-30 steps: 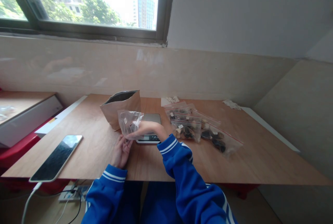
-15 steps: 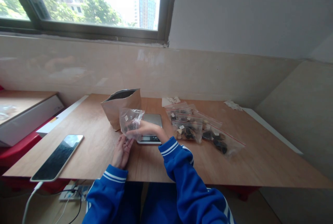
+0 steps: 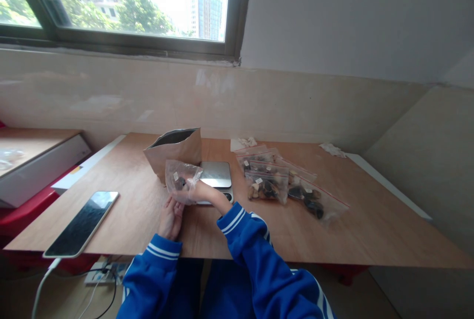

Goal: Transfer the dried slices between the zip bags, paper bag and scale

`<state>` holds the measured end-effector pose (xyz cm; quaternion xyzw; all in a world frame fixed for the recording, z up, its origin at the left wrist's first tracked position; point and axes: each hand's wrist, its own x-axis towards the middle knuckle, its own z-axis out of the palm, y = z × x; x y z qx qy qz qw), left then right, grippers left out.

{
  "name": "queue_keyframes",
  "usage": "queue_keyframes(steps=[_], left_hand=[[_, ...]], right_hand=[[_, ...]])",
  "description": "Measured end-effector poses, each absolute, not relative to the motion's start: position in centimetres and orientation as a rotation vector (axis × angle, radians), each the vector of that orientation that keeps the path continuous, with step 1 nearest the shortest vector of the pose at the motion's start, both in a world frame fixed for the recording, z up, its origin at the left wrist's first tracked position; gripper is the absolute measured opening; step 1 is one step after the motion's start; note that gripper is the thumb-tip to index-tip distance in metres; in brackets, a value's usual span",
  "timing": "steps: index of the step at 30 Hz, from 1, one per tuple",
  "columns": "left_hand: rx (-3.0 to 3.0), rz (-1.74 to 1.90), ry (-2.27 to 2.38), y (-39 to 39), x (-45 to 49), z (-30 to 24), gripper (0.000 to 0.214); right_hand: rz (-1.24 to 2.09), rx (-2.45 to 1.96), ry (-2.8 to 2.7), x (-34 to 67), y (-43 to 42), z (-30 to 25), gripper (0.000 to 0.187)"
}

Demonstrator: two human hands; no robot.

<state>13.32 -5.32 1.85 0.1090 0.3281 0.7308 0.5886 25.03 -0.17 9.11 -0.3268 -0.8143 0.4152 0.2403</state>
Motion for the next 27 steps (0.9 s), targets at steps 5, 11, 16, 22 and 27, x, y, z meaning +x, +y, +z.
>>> queue_keyframes(steps=[5,11,16,22,27], left_hand=[[0.227,1.702,0.728,-5.3,13.2,2.1,0.023],[0.054,1.666,0.645,-5.2,13.0,2.5,0.026],[-0.002,1.659,0.612,-5.2,12.8,2.5,0.030],[-0.001,1.676,0.515,-5.1,12.7,2.6,0.038],[-0.037,1.679,0.425,-5.2,12.7,2.7,0.045]], right_hand=[[1.186,-0.742,-2.004,24.1,-0.4,8.8,0.034],[1.206,-0.865,-1.751,23.3,0.0,7.4,0.029],[1.226,-0.868,-1.630,23.6,0.4,7.3,0.039],[1.209,-0.791,-1.503,24.2,0.3,9.1,0.031],[1.140,-0.770,-1.274,23.9,2.7,12.4,0.034]])
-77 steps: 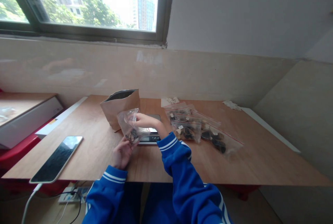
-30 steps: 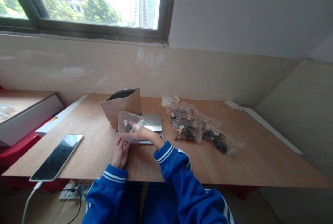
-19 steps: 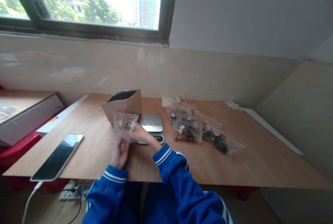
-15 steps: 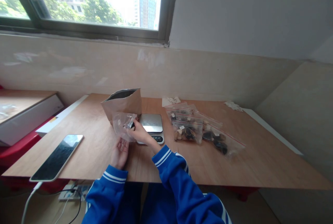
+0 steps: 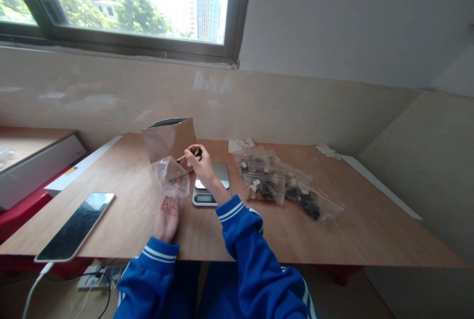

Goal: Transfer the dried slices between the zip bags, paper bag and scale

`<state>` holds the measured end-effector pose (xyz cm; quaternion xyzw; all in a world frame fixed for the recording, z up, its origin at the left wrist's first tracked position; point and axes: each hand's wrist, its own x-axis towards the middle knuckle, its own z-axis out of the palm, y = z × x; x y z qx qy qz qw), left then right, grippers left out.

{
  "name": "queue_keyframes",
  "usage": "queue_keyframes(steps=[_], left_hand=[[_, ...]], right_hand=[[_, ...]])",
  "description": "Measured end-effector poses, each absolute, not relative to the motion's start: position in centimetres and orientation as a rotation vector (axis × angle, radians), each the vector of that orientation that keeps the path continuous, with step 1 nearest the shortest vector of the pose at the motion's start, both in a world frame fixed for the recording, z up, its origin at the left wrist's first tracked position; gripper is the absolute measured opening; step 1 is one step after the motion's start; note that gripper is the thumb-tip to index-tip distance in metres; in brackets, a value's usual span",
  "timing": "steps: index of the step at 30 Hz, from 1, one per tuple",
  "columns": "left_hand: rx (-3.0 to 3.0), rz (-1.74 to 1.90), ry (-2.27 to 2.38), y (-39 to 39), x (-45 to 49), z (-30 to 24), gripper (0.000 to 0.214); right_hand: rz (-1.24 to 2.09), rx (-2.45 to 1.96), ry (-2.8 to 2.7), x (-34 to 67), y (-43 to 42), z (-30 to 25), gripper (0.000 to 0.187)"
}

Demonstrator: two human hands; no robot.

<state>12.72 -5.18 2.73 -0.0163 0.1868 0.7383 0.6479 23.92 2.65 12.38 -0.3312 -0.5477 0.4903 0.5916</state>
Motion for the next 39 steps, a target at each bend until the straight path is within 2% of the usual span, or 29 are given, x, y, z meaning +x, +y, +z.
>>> queue_keyframes(steps=[9,17,23,32,39], left_hand=[[0.002,1.674,0.492,-5.2,12.6,2.4,0.037],[0.011,1.684,0.512,-5.3,12.8,2.4,0.036],[0.017,1.677,0.501,-5.3,12.7,2.3,0.038],[-0.022,1.688,0.462,-5.2,12.6,2.1,0.042],[-0.010,1.685,0.458,-5.2,12.6,2.2,0.041]], right_hand=[[0.695,-0.633,-1.270,20.1,12.4,21.8,0.034],[0.347,-0.727,-1.677,18.3,14.3,19.3,0.023],[0.343,-0.627,-1.778,18.9,13.1,19.3,0.021],[0.456,-0.660,-1.512,19.0,11.2,19.2,0.024],[0.395,-0.658,-1.856,19.5,11.1,19.3,0.022]])
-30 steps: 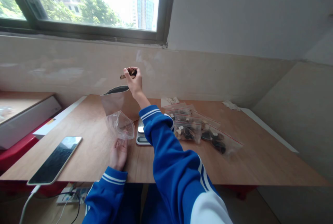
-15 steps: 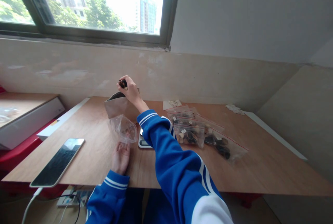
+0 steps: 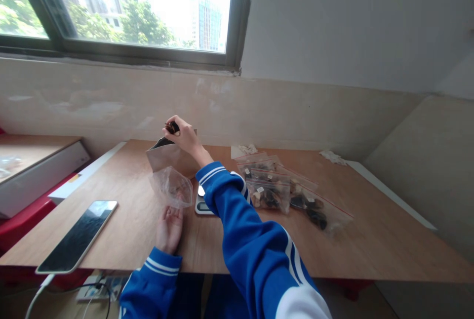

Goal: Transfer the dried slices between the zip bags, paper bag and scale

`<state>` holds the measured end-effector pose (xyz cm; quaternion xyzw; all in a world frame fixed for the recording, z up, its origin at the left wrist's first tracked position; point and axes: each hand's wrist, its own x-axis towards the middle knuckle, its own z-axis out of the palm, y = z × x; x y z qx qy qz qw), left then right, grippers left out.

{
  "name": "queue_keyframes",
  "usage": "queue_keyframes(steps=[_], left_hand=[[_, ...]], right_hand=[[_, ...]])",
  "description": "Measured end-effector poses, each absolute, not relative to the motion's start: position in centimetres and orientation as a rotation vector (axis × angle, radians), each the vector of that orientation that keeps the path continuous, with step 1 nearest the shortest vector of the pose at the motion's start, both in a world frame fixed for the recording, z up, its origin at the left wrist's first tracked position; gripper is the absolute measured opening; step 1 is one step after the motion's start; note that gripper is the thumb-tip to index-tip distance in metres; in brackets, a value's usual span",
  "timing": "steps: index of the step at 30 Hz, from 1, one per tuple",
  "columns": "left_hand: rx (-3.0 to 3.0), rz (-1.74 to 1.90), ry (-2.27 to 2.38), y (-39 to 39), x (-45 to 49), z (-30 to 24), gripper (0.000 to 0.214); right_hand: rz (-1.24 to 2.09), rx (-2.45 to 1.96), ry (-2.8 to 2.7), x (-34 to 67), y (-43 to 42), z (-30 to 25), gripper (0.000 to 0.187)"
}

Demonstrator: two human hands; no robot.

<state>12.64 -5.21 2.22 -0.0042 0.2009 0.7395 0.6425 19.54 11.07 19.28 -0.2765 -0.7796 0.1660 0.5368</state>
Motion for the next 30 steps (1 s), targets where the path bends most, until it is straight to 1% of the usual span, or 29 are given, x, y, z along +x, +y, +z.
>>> queue_keyframes(steps=[4,9,13,18,20,21,24,26,28,30], left_hand=[[-0.008,1.683,0.429,-5.2,12.5,1.9,0.039],[0.014,1.672,0.447,-5.2,12.4,1.8,0.038],[-0.007,1.669,0.436,-5.1,12.4,1.7,0.039],[-0.018,1.667,0.433,-5.0,12.3,1.4,0.040],[-0.017,1.661,0.435,-5.0,12.2,1.2,0.040],[-0.009,1.659,0.436,-5.0,12.2,1.2,0.040],[0.019,1.661,0.430,-4.9,12.2,1.1,0.040],[0.023,1.661,0.412,-4.9,12.3,1.1,0.040],[0.018,1.652,0.385,-4.9,12.3,1.1,0.041],[0.009,1.641,0.365,-5.0,12.3,1.2,0.042]], right_hand=[[0.342,-0.618,-1.978,19.9,10.8,19.5,0.025],[0.217,-0.625,-2.131,20.6,10.5,20.0,0.034],[-0.010,-0.754,-2.344,20.6,10.2,19.7,0.035],[-0.312,-0.990,-2.444,20.2,9.9,19.3,0.044],[-0.339,-1.018,-2.487,20.1,9.7,19.6,0.045],[-0.334,-1.042,-2.495,20.0,9.6,19.8,0.048],[-0.277,-1.153,-2.480,19.7,8.9,20.6,0.066],[-0.258,-1.199,-2.478,19.5,8.2,21.1,0.074],[-0.268,-1.215,-2.480,19.4,7.4,21.6,0.076],[-0.282,-1.223,-2.445,19.6,6.5,22.1,0.073]])
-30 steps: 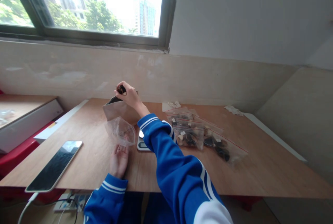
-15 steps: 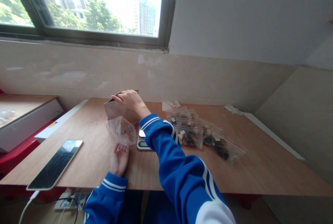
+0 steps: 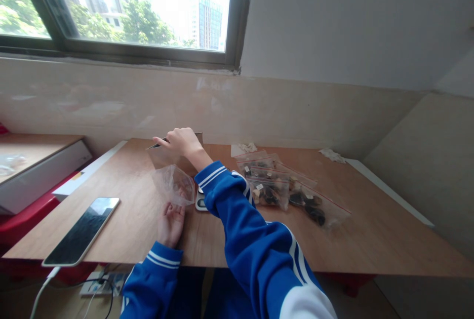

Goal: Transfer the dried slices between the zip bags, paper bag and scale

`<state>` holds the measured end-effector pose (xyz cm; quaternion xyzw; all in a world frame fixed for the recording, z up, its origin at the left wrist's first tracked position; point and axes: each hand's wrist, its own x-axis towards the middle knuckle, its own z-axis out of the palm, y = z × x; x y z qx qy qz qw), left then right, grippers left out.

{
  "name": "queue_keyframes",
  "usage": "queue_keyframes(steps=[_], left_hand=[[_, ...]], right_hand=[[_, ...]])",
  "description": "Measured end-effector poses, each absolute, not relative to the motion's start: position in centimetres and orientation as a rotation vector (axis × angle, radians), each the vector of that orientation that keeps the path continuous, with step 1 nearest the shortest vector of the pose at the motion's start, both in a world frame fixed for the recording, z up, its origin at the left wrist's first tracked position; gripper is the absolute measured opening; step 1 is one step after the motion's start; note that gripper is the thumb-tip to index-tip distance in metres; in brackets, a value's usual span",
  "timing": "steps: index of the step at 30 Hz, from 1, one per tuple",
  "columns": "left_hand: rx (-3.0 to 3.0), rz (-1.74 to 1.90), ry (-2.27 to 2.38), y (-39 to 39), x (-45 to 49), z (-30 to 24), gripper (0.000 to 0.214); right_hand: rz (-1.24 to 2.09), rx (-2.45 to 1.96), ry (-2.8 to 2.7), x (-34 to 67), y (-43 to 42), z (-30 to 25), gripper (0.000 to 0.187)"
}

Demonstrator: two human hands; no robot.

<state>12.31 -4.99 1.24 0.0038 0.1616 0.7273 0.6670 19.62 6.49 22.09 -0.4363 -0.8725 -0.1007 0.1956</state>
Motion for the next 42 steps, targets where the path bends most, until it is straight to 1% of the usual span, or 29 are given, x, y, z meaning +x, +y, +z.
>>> queue_keyframes(steps=[4,6,9,13,15,20,23,26,29,31,34,39,42], left_hand=[[0.012,1.629,0.366,-5.1,12.3,1.4,0.042],[0.031,1.627,0.381,-5.2,12.3,1.5,0.041],[0.073,1.624,0.436,-5.2,12.3,1.6,0.038],[0.149,1.635,0.546,-5.3,12.5,2.1,0.033],[0.194,1.622,0.618,-5.4,12.6,2.4,0.028],[0.283,1.580,0.737,-5.7,12.7,2.5,0.013],[0.406,1.580,0.758,-5.9,12.8,2.3,0.008],[0.475,1.581,0.798,-6.1,12.6,2.1,0.012],[0.500,1.586,0.845,-6.2,12.3,2.1,0.016],[0.519,1.583,0.861,-6.2,12.1,2.1,0.020],[0.558,1.571,0.911,-6.3,11.9,2.1,0.025],[0.614,1.555,1.023,-6.5,11.7,2.7,0.035],[0.665,1.522,1.030,-6.5,11.4,3.4,0.038]], right_hand=[[-0.233,-1.190,-2.242,21.1,4.1,22.7,0.059],[-0.195,-1.186,-2.133,22.0,2.6,22.2,0.054],[-0.117,-1.221,-2.054,23.3,0.6,20.1,0.049],[0.158,-1.229,-2.201,24.4,-0.4,16.5,0.041],[0.263,-1.236,-2.187,25.0,0.0,15.2,0.036],[0.478,-1.221,-1.802,26.7,1.6,13.8,0.038],[0.635,-1.141,-1.607,27.5,1.4,12.6,0.041],[0.866,-1.075,-1.405,27.8,-0.2,10.4,0.045],[1.241,-1.053,-1.283,27.4,-2.8,7.6,0.051],[1.384,-1.015,-1.234,27.0,-4.5,6.0,0.048],[1.424,-0.971,-1.161,26.7,-6.0,4.5,0.046],[1.423,-0.991,-1.215,28.1,-6.4,4.3,0.042],[1.320,-1.060,-1.316,29.6,-6.2,4.2,0.040]])
